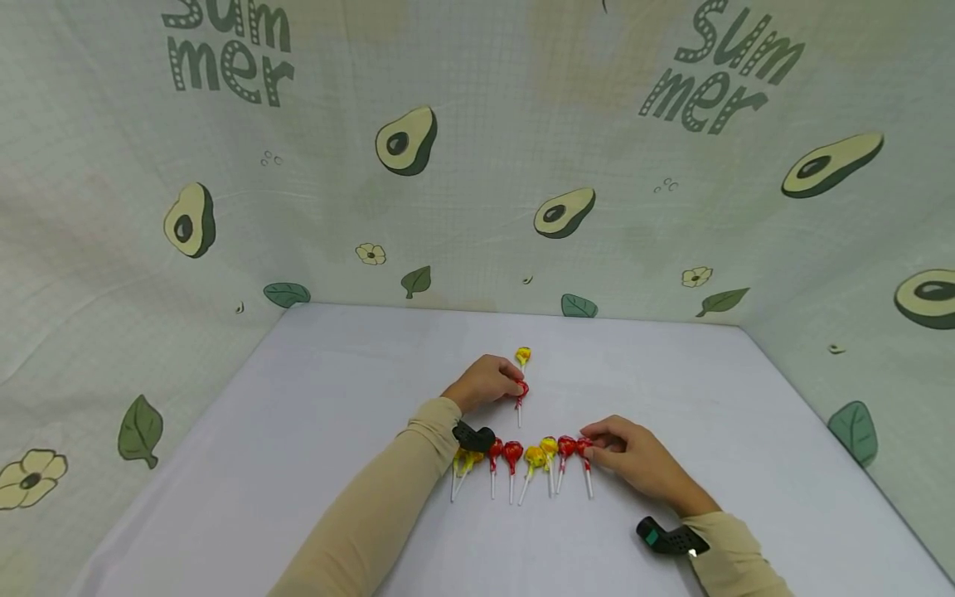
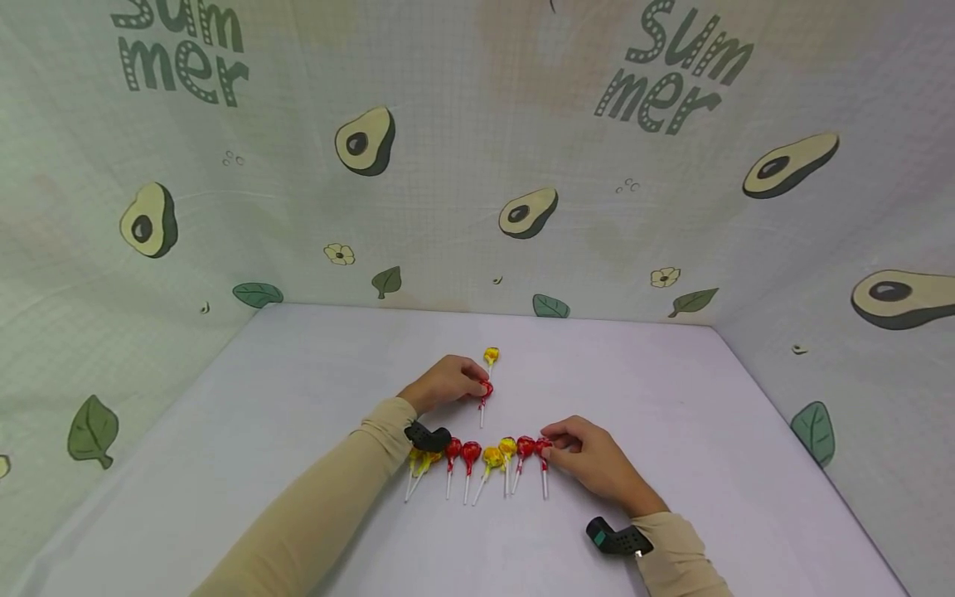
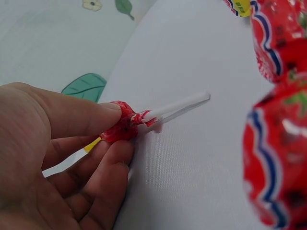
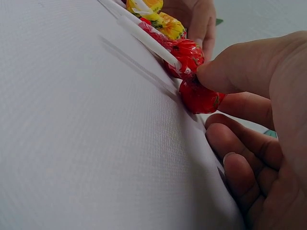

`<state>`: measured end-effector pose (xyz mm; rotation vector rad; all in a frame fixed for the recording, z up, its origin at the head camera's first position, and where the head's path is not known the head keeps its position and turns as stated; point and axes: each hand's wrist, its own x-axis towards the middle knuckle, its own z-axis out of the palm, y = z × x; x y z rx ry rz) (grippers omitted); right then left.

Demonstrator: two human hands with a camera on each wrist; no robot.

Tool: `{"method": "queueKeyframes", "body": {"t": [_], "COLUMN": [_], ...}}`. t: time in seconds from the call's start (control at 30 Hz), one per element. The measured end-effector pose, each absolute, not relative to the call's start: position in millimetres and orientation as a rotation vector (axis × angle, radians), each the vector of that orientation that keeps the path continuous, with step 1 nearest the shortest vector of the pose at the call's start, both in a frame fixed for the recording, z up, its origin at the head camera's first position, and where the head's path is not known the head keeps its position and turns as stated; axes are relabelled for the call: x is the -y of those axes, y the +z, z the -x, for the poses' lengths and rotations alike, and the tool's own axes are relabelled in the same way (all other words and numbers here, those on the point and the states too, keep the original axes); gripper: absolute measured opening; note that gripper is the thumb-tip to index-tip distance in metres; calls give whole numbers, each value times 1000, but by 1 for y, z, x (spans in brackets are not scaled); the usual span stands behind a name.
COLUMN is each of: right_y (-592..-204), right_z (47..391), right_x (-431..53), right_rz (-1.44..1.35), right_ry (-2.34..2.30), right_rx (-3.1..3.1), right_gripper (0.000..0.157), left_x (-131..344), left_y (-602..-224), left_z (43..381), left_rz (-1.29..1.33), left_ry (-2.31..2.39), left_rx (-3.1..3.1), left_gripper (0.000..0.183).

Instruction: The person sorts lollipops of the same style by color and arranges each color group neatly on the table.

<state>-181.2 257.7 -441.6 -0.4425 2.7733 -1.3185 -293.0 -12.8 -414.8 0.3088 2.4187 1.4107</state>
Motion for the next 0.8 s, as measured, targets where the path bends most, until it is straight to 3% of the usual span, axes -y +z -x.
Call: {"method": "queueKeyframes", "body": {"t": [0.8], "right_y": [-442], "right_z": [182], "right_x": [-258], "right_rz": [428], "right_ry": [-1265], "right_rx": [-2800], "right_gripper": [28], "left_x": [7], "left_y": [-419], "left_z": [295], "left_rz": [-253], "left_ry": [1414], "left_rx": [-2426], "left_gripper": [13]}}
